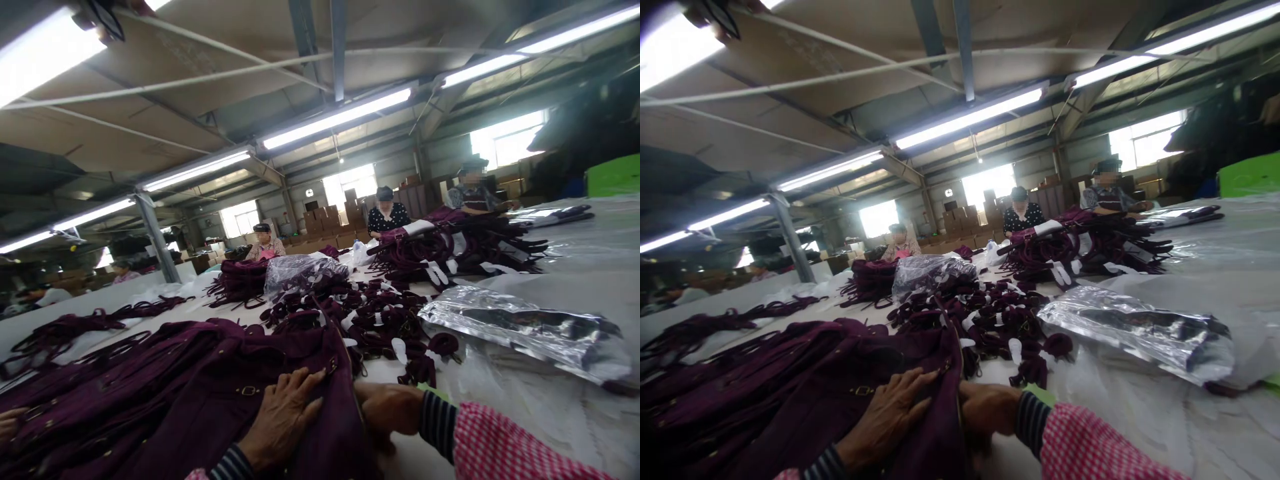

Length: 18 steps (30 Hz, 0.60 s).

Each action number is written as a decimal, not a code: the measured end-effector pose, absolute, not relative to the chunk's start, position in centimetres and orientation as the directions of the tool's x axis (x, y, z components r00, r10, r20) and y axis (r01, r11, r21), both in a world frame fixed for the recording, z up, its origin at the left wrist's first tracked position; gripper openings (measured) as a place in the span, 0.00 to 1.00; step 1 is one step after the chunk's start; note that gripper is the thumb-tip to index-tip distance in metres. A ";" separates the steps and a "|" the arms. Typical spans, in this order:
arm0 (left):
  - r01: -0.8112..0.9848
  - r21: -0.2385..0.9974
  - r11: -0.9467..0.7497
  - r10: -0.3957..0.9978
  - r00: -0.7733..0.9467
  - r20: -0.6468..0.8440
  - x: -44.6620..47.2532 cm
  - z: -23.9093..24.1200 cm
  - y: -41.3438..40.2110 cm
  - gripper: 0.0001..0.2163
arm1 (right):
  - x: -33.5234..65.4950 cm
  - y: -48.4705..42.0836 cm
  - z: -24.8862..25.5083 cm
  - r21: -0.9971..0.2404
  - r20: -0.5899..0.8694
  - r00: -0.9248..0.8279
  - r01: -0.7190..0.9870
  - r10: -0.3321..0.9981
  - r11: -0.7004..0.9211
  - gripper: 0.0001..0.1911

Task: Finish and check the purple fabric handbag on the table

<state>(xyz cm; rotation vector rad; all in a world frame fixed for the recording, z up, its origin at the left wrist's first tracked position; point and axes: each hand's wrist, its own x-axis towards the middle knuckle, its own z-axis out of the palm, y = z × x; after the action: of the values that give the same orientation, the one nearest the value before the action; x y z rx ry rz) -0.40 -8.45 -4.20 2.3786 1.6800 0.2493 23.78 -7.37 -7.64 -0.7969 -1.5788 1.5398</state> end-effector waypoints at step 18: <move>0.691 0.709 -0.142 0.979 -0.006 0.203 5.5 -2.1 10.2 0.12 | 21.4 5.6 -4.2 -0.864 0.278 -0.330 0.323 0.902 0.385 0.07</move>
<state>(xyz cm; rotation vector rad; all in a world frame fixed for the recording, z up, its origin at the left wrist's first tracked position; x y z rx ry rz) 5.49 10.20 -2.15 1.8715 1.7249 0.9562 21.41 5.58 -4.17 -1.0616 -1.8490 0.9182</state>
